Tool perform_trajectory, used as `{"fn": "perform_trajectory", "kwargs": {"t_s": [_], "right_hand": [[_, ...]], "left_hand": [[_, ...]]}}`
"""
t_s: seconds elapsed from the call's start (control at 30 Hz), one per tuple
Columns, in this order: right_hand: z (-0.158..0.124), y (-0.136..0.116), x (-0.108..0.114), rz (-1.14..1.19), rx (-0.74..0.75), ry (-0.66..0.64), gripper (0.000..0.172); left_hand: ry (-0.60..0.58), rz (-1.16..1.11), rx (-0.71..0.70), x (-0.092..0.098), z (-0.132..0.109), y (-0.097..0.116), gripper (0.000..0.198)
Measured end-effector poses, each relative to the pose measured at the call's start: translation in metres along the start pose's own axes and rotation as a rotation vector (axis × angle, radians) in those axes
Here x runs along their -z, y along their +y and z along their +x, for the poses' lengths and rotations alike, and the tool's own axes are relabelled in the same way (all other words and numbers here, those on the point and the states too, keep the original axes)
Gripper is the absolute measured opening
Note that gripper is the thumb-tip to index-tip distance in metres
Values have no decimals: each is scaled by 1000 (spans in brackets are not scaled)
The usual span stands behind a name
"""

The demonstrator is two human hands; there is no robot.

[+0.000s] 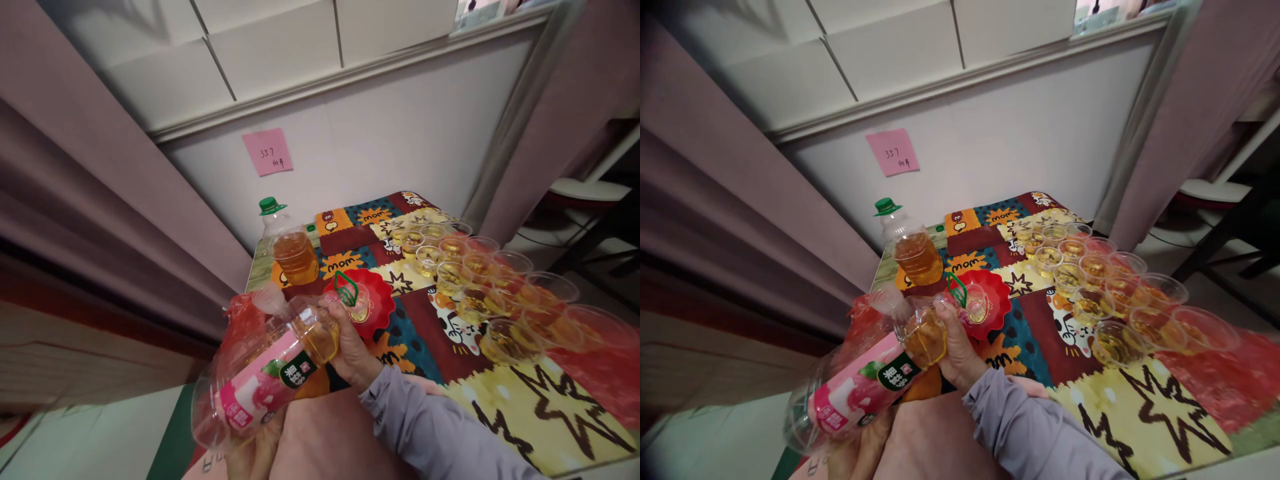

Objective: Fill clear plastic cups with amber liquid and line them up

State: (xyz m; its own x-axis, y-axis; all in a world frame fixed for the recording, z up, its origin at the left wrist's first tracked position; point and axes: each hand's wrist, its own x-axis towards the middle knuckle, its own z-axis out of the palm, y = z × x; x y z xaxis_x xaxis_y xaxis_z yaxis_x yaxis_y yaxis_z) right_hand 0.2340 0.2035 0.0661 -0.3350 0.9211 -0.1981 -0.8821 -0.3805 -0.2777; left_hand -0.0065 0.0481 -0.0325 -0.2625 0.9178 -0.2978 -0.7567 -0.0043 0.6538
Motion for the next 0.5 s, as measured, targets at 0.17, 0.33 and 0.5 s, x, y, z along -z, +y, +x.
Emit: {"fn": "perform_trajectory", "kwargs": {"t_s": [0.17, 0.33, 0.5], "right_hand": [[-2, -1, -3, -12, 1, 6, 50], [-1, -1, -2, -11, -1, -4, 54], [3, -1, 3, 0, -8, -1, 50]], "left_hand": [[40, -7, 47, 9, -1, 2, 77], [-17, -20, -47, 4, -1, -4, 70], [-211, -170, -1, 11, 6, -6, 64]]}}
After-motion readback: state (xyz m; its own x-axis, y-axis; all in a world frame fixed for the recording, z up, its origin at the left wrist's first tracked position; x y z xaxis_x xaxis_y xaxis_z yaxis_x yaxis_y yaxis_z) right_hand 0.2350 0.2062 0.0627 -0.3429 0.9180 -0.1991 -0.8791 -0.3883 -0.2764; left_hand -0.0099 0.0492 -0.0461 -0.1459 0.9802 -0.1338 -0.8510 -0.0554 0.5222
